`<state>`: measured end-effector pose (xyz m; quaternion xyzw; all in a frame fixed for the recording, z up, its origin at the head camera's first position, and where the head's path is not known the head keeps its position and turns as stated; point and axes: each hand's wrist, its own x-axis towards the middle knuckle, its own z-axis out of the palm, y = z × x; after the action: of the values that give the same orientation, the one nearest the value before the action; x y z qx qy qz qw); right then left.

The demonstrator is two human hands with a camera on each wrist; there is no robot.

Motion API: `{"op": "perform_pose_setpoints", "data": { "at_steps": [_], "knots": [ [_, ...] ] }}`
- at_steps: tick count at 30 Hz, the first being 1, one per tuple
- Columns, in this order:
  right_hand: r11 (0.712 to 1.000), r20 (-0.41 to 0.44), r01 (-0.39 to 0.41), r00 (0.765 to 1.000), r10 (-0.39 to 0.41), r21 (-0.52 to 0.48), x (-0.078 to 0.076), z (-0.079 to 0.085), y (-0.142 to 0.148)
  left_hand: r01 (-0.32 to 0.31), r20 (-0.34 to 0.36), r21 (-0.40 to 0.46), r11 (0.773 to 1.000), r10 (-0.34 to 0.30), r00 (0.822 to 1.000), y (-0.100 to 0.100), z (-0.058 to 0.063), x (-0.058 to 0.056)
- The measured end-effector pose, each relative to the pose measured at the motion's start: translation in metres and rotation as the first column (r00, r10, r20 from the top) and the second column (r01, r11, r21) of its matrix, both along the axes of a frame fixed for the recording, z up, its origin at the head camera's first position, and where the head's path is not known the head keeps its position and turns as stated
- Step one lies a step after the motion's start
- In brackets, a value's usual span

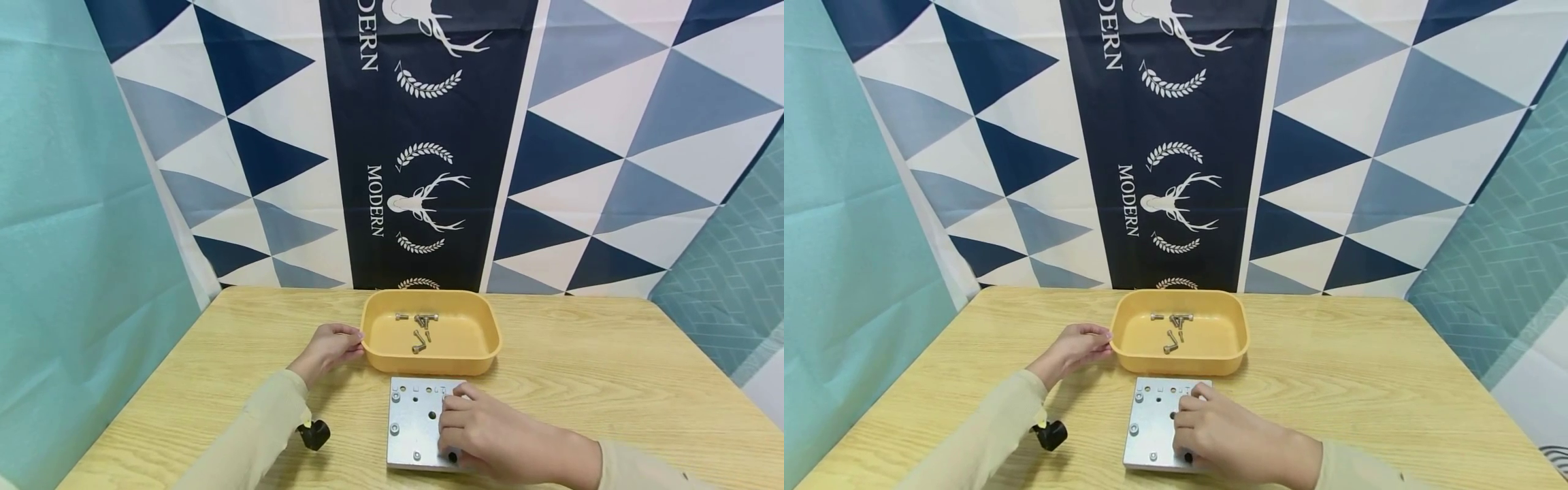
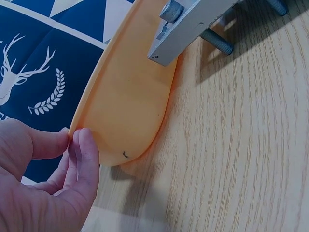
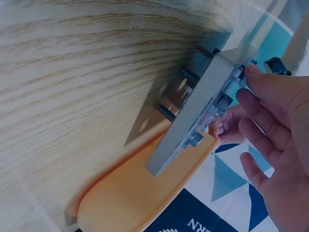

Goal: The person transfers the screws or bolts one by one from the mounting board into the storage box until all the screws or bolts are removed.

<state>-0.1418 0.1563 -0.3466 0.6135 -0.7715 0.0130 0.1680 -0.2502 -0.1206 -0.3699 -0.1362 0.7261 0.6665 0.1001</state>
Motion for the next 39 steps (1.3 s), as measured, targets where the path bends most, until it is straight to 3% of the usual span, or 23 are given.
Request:
{"op": "perform_pose_setpoints", "data": {
  "at_steps": [11,16,23,32,39],
  "knots": [
    [1.000,0.101,-0.013,0.995,0.015,-0.028,0.0000,-0.0051,-0.0011,-0.004,-0.005,0.008,1.000,0.004,1.000,-0.0004,0.0007,-0.0001],
    [0.997,0.093,-0.038,0.995,0.044,-0.069,0.0003,-0.0063,-0.0024,-0.006,-0.006,0.010,1.000,0.006,1.000,-0.0006,-0.0007,0.0000],
    [0.999,0.132,0.002,0.991,0.003,-0.034,0.0021,-0.0042,-0.0019,-0.007,-0.004,0.012,1.000,0.007,1.000,-0.0004,-0.0021,0.0003],
    [0.998,0.114,0.063,0.992,-0.062,0.001,0.0047,-0.0027,-0.0044,0.000,-0.017,0.034,0.999,0.000,1.000,-0.0005,0.0004,0.0008],
    [0.999,0.095,0.051,0.994,-0.051,-0.006,0.0036,-0.0041,-0.0038,-0.001,-0.010,0.020,1.000,0.002,1.000,-0.0003,0.0009,0.0004]
  ]
}}
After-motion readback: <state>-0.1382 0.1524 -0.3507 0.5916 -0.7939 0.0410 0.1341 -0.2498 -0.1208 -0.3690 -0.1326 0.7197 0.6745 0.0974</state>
